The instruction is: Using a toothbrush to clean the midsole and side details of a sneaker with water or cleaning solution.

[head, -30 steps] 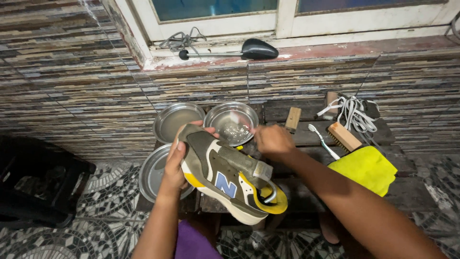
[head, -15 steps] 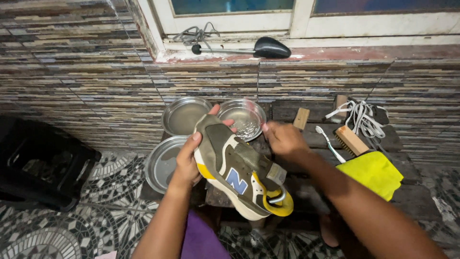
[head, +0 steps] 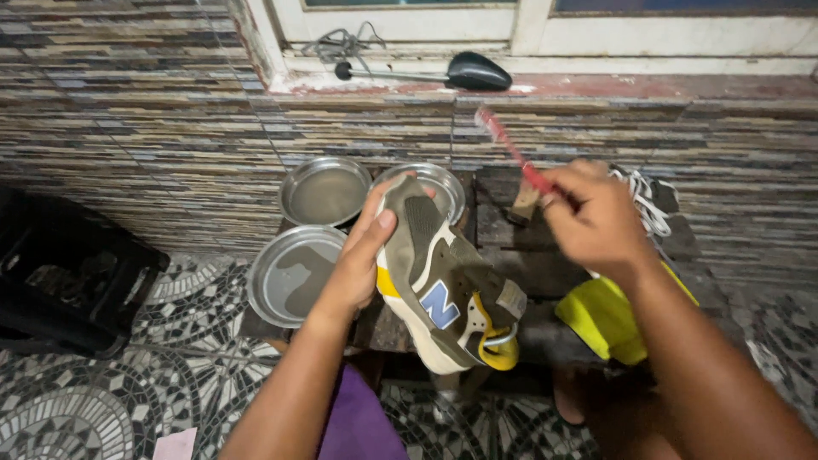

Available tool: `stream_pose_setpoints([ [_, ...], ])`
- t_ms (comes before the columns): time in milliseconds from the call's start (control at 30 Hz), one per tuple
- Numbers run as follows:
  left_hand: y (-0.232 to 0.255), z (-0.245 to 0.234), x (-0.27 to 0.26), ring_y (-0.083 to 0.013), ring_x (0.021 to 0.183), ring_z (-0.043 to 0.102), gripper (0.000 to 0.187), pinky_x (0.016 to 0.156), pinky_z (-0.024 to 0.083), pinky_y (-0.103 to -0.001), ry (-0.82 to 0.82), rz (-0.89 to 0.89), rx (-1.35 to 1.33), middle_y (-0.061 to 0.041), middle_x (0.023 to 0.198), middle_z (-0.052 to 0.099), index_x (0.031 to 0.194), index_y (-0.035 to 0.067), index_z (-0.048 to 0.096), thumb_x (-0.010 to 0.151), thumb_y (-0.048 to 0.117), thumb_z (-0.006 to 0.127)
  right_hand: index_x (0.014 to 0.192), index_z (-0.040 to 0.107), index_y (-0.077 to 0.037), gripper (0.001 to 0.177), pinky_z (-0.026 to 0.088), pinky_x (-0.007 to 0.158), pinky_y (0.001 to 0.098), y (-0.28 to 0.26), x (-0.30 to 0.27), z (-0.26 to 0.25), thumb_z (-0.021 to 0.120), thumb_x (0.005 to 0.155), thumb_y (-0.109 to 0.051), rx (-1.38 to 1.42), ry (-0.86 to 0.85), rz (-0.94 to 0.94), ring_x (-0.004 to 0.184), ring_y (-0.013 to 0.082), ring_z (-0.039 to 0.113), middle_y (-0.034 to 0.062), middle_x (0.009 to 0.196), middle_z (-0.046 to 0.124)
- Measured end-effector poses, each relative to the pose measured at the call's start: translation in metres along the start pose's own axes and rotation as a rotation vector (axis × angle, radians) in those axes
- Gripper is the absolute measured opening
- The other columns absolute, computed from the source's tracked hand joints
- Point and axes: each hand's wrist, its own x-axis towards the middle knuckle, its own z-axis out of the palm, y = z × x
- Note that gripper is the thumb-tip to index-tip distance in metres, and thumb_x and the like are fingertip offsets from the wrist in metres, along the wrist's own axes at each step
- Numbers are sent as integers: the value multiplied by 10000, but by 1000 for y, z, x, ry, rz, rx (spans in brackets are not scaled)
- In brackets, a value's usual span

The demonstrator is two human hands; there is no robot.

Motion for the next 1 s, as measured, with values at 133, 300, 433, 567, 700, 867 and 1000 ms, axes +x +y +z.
stream_pose_setpoints([
  [133,24,17,6,-217,1304,628,582,1139,480,-362,-63,-68,91,-95,1445,639,1526,102,496,1038,403,594,1271,774,-56,280,365,656,281,-25,-15,-36,681,1008,-77,119,65,-4,757,147,502,29,888,605],
  [300,35,26,34,-206,1409,552,608,1177,355,-332,-121,-242,527,-77,1515,596,1505,167,488,1001,503,440,1054,678,-13,253,656,761,214,-21,-30,-43,866,892,40,620,395,236,769,124,718,90,900,704],
  [433,22,29,41,-179,1172,676,466,1008,503,-289,-198,-262,160,-83,1298,685,1422,116,533,1014,339,570,1021,680,10,218,683,664,306,-8,-28,-43,780,858,116,1025,368,264,661,196,713,104,783,674],
  [567,26,39,37,-229,1378,604,527,1171,447,-345,-349,-137,209,-138,1476,639,1510,71,483,1057,339,505,1080,728,-3,139,664,690,297,5,-28,-39,750,944,-15,1267,341,300,636,175,698,122,757,690],
  [700,34,46,30,-266,1458,538,540,1261,342,-420,-402,-36,348,-133,1478,631,1525,109,464,1085,421,449,1081,590,-64,101,678,711,457,-8,-27,-29,556,1142,-136,1410,140,223,750,389,759,302,1019,744],
  [867,39,58,24,-222,1471,513,546,1252,336,-357,-389,-71,334,-104,1549,565,1541,85,471,1089,390,443,1156,508,-85,48,678,685,425,-26,-26,-17,511,1145,-132,1264,167,267,704,370,731,326,973,713],
  [1000,40,60,23,-204,1513,443,580,1290,278,-358,-389,-8,436,-93,1576,514,1535,69,476,1113,454,380,1209,344,-132,298,678,707,419,-19,-29,-9,561,1075,22,1253,75,187,715,407,747,366,1048,695],
])
